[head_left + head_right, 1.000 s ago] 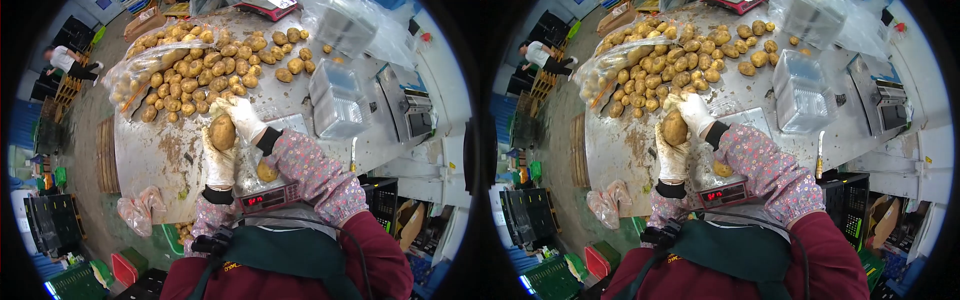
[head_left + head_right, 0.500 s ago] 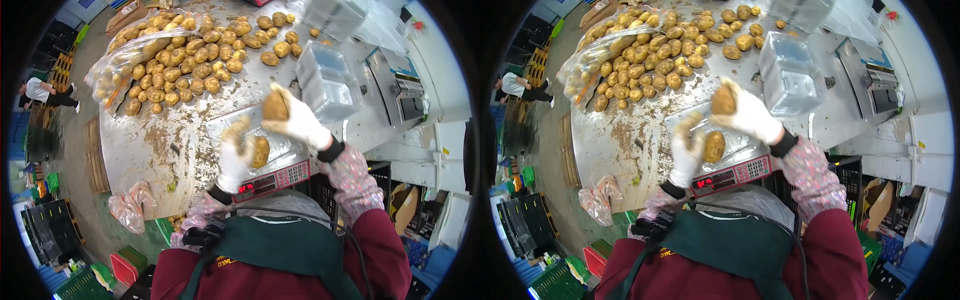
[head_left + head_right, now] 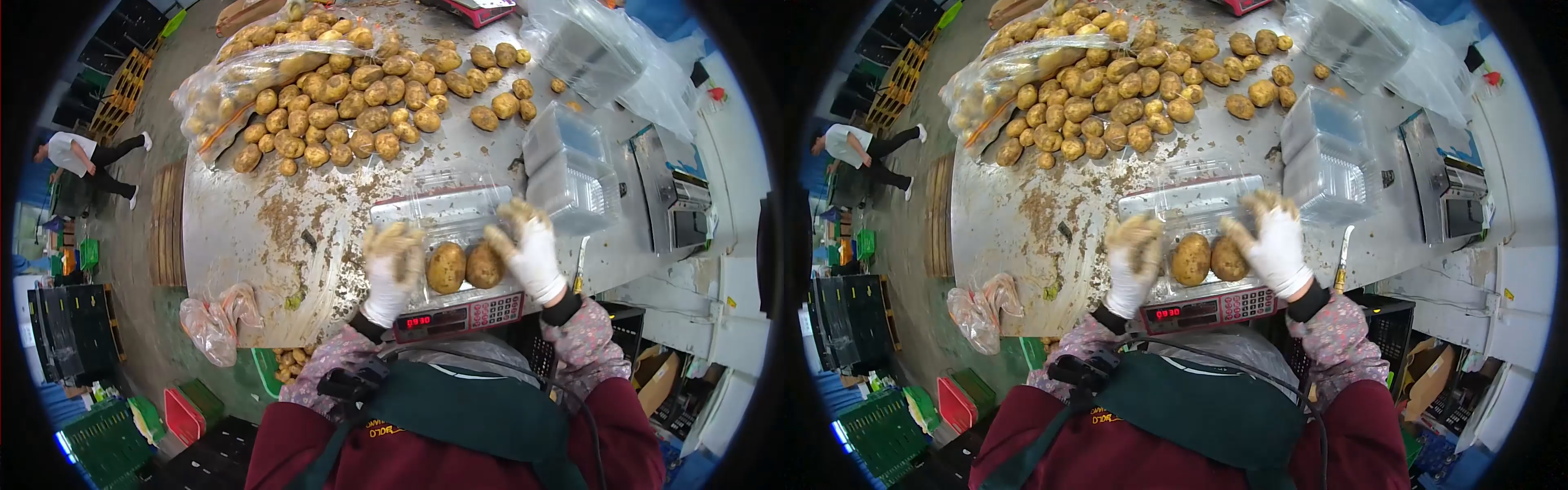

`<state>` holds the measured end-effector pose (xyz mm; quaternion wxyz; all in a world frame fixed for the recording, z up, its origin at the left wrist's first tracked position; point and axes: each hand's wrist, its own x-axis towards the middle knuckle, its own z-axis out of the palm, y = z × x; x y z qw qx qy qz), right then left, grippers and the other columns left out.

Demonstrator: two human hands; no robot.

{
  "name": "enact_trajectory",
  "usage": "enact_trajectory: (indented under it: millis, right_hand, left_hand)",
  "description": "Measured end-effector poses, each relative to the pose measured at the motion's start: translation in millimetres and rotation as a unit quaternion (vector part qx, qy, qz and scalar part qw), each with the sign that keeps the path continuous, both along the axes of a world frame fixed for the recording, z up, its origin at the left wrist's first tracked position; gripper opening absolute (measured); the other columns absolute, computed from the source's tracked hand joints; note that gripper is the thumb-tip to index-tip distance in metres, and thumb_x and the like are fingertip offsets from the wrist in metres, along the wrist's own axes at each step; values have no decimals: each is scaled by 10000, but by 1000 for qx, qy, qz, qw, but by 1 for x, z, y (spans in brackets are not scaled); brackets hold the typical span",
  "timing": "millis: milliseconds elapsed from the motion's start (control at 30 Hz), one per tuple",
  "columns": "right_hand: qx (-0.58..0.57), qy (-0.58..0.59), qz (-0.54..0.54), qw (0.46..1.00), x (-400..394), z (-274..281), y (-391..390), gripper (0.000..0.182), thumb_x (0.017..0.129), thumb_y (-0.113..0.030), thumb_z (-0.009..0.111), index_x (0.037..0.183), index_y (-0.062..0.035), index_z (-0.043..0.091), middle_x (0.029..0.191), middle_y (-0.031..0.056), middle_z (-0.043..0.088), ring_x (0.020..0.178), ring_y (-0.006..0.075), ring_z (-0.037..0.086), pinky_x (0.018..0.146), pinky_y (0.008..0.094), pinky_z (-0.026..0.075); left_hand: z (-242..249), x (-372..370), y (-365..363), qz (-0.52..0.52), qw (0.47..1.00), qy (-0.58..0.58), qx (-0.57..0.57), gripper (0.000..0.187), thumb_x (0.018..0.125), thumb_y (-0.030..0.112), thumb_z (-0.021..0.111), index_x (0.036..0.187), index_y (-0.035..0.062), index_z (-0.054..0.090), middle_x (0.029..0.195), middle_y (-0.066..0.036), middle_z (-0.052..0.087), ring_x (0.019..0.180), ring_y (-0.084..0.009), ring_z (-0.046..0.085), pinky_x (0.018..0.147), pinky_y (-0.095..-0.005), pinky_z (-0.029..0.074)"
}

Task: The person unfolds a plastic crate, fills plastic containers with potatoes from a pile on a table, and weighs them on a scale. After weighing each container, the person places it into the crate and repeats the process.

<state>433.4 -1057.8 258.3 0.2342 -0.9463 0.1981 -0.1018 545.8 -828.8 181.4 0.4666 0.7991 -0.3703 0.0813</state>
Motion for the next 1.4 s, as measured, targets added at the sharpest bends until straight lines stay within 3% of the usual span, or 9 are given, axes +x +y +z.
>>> enact_trajectory:
  millis: [67,133,233,400,600,800,1000,1133,1400]
  right_hand:
    - [-14,-122,24,992,23,13,-18,322,879,-289,686,1057,-22,684,1105,190,667,1034,359,608,933,429,455]
    - [210,-62,27,975,44,25,-35,275,912,-222,654,1092,-15,683,1039,157,693,923,288,645,868,369,489]
    - [337,-121,18,934,77,0,-34,252,934,-162,634,1128,-7,680,1024,118,708,897,175,643,829,293,496]
    - [389,-100,11,916,104,-13,-3,243,935,-129,646,1137,0,684,1022,85,718,943,98,612,859,259,486]
    - [336,-54,19,940,90,-15,4,245,946,-142,638,1140,0,684,1008,72,729,910,82,614,832,260,497]
    - [355,-82,-67,929,48,-22,-9,237,954,-137,623,1131,3,694,1013,63,726,900,76,613,821,247,494]
    - [383,-103,-105,912,3,-30,-14,229,959,-140,614,1115,3,702,1003,51,722,897,84,621,822,240,494]
    - [389,-111,-127,906,-18,-27,-14,241,960,-161,618,1128,-9,700,1009,55,722,904,81,622,827,241,497]
    - [75,-61,11,995,-35,-22,27,332,887,-244,635,1186,-101,650,1150,144,654,1130,328,579,997,416,425]
  left_hand:
    - [-16,24,35,99,987,123,-35,182,926,152,622,1089,77,649,1025,-71,716,1131,-258,598,1078,-439,358]
    - [-32,53,67,187,905,349,-156,225,937,106,580,1143,31,631,1081,-118,694,1131,-267,594,1042,-414,391]
    - [-50,104,104,264,961,36,77,377,923,90,555,1288,-4,559,1244,-201,611,1194,-342,537,1041,-417,394]
    - [-68,181,80,181,972,-27,150,419,887,155,611,1288,41,567,1222,-196,627,1130,-367,571,977,-428,447]
    - [-110,239,-3,52,967,-24,249,661,767,123,715,1386,155,485,1497,-194,357,1308,-390,431,1061,-460,401]
    - [-133,253,10,126,929,17,347,486,803,238,697,1249,105,557,1235,-226,585,1144,-407,565,948,-470,480]
    - [-156,255,53,47,978,130,155,511,799,275,768,1239,97,580,1114,-168,643,1002,-295,648,839,-377,532]
    - [-73,206,43,-10,841,525,-132,356,935,283,686,1175,28,621,1048,-72,685,803,-149,651,679,-256,526]
    - [-12,73,-8,-154,563,705,-403,493,1019,386,508,1321,-4,496,1242,-167,607,1067,-316,634,806,-369,587]
